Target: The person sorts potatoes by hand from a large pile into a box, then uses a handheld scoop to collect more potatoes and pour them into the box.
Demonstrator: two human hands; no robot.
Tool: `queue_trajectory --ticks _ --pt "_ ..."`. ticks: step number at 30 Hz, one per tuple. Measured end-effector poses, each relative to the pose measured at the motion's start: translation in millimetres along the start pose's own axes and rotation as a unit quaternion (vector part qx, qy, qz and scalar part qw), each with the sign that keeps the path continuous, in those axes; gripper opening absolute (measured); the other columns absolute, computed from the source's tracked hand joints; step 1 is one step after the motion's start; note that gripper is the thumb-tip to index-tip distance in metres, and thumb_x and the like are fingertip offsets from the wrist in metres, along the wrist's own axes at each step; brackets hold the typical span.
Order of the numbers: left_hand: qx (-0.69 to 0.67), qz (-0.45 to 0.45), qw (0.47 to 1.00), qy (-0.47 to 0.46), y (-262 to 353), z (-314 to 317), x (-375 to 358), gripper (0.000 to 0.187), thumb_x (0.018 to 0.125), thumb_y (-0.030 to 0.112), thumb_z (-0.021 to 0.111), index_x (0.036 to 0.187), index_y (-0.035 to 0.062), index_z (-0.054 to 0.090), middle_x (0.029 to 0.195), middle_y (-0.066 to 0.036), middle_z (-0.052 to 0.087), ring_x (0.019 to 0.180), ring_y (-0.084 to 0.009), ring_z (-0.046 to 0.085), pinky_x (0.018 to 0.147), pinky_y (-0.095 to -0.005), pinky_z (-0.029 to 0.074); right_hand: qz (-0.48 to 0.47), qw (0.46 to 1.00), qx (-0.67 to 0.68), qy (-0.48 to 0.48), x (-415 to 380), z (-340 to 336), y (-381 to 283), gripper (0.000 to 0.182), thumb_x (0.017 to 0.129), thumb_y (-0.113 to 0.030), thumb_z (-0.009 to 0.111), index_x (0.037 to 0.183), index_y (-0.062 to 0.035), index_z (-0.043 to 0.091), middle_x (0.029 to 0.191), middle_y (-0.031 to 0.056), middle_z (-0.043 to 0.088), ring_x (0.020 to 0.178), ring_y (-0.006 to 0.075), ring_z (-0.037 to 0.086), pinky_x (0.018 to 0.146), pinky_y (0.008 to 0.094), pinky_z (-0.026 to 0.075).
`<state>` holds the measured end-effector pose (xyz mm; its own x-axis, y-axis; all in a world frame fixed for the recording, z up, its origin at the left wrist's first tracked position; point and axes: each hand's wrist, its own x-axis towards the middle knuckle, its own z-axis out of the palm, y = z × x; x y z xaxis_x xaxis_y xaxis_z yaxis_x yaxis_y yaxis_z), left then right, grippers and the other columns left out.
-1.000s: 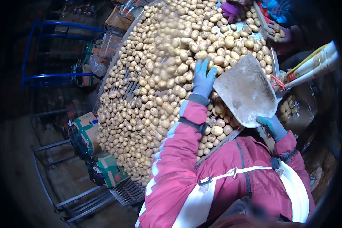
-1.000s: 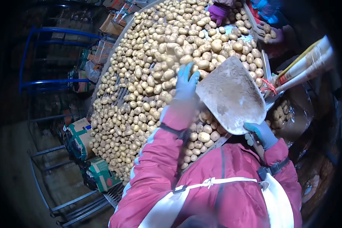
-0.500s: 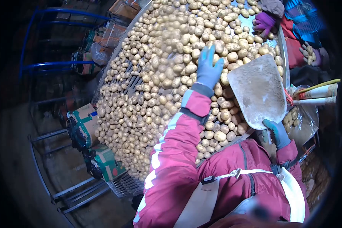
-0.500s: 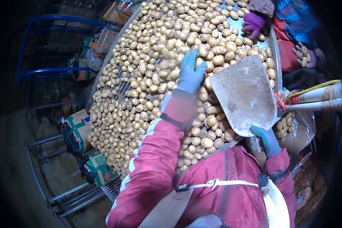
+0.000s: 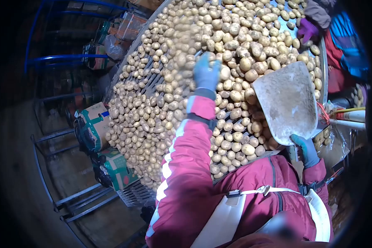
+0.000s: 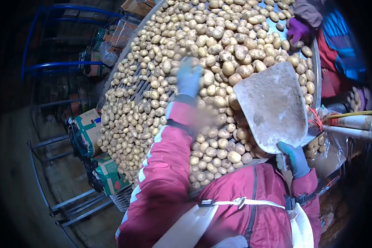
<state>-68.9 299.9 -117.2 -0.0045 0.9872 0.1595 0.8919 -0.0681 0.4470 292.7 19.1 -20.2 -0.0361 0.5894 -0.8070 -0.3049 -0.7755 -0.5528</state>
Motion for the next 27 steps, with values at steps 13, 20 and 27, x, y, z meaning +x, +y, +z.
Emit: queue_trajectory --ticks 13,20,27 --pt "-0.047 -0.066 0.995 -0.057 -108.7 -51.5 82.2 0.051 0.09 0.028 0.069 0.133 0.0009 0.063 0.129 -0.026 0.065 0.12 -0.0371 0.062 0.104 -0.0447 0.048 -0.018 0.997 -0.053 -0.05 13.7 32.8 2.2 0.036 0.088 -0.014 0.078 0.119 -0.0001 0.067 0.091 0.003 0.073 0.075 0.0127 0.066 0.065 0.0273 0.053" --pt "-0.47 -0.223 0.853 -0.033 -83.4 -48.4 67.2 0.042 0.097 0.029 0.058 0.129 0.0023 0.064 0.119 -0.014 0.069 0.097 -0.0296 0.07 0.082 -0.0413 0.061 0.027 0.997 -0.038 -0.055 10.9 31.7 5.4 0.041 0.087 -0.011 0.079 0.124 0.0015 0.067 0.105 0.0057 0.073 0.092 0.0148 0.068 0.084 0.0313 0.055" --pt "-0.797 -0.208 0.519 -0.227 -37.6 -93.1 5.5 0.048 0.104 0.036 0.053 0.141 0.0049 0.059 0.136 -0.011 0.065 0.108 -0.0227 0.068 0.071 -0.0288 0.057 0.078 0.992 -0.086 -0.048 -3.7 24.7 17.1 0.044 0.088 -0.012 0.078 0.127 0.0015 0.065 0.108 0.0057 0.073 0.096 0.016 0.067 0.089 0.0314 0.054"
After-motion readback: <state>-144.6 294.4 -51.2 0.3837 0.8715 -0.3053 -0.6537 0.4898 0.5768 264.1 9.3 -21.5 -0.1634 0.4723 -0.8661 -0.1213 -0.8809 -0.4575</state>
